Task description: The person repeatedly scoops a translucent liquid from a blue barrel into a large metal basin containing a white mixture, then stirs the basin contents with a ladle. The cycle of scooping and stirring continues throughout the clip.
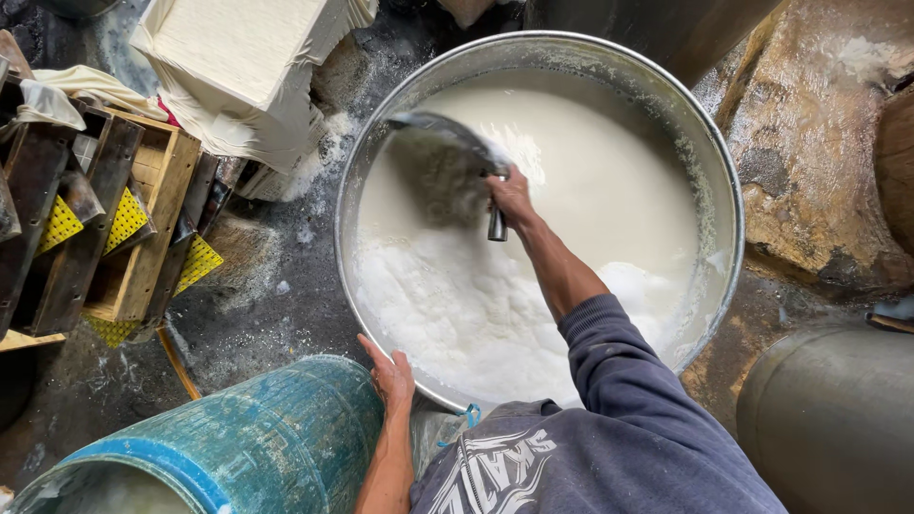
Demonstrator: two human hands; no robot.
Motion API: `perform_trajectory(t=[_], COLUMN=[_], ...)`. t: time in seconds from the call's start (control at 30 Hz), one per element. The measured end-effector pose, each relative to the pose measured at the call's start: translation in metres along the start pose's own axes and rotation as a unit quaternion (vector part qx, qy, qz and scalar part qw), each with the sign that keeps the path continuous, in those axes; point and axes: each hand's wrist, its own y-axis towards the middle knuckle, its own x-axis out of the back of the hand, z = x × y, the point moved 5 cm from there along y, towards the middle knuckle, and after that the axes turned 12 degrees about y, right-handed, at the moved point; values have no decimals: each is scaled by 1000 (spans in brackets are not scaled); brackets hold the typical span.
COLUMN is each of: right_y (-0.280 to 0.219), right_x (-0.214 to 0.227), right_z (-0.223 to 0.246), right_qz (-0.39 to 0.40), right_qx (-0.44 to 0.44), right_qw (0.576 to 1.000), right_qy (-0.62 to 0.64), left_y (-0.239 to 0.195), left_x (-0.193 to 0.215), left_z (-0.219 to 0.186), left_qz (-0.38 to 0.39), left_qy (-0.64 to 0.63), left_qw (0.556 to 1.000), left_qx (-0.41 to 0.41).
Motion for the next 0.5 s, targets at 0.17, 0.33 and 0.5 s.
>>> perform_trajectory(t=[0.17,0.33,0.5], right_y=[-16,-31,-58], right_x=[-22,18,93], right_z=[2,-20,-26], right_qz=[69,59,16], right_qx=[52,59,82], right_qw=[943,857,842], right_qy=[-321,-509,-532], left_y=[1,5,11], left_x=[-2,-8,-13], left_z=[4,9,10], left_qz=[7,16,12], left_qy=[29,49,12], left_qw=[1000,999,1000], left_qx=[8,8,-16])
